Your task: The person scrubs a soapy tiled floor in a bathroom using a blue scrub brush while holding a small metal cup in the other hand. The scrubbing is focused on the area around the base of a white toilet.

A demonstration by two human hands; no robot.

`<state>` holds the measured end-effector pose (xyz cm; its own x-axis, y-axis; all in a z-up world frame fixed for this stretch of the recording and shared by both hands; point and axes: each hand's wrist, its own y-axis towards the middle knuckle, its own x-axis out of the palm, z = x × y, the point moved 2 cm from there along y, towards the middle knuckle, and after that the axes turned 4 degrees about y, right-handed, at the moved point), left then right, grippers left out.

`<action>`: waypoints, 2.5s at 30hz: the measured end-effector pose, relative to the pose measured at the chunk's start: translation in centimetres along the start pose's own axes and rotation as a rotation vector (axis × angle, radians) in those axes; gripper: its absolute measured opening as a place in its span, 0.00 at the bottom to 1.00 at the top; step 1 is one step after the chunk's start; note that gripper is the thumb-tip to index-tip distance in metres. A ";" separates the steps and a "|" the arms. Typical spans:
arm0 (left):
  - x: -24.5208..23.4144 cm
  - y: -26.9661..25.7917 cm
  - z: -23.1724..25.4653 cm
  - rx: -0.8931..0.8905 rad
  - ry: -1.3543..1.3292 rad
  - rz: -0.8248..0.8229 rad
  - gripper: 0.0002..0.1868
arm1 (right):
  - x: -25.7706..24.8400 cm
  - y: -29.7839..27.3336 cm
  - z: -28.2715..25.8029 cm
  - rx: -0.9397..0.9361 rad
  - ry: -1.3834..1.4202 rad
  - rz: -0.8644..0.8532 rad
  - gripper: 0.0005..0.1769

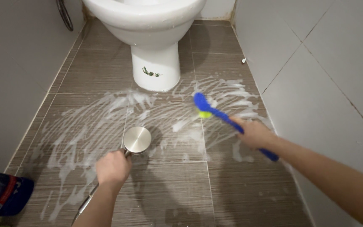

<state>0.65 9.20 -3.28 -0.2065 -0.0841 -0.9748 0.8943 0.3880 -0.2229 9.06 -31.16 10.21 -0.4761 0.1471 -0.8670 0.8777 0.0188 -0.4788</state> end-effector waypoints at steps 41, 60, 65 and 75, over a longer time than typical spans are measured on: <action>-0.7 0.0 2.7 0.057 -0.070 -0.048 0.18 | 2.5 2.4 0.6 -0.167 -0.239 0.160 0.46; -1.4 -0.4 2.6 0.042 -0.066 -0.056 0.19 | 1.9 -2.6 -4.4 -0.242 -0.072 -0.008 0.42; -1.5 -0.7 3.5 0.062 -0.075 -0.066 0.20 | 3.5 -3.5 -5.8 -0.361 -0.036 -0.098 0.42; -0.5 -0.4 2.1 0.061 -0.077 -0.058 0.18 | 1.7 9.2 4.7 0.010 -0.195 0.173 0.44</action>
<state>1.24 7.21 -2.75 -0.2291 -0.1762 -0.9573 0.9049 0.3239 -0.2762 16.09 -35.34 3.65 -0.3208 -0.0462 -0.9460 0.9470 0.0004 -0.3211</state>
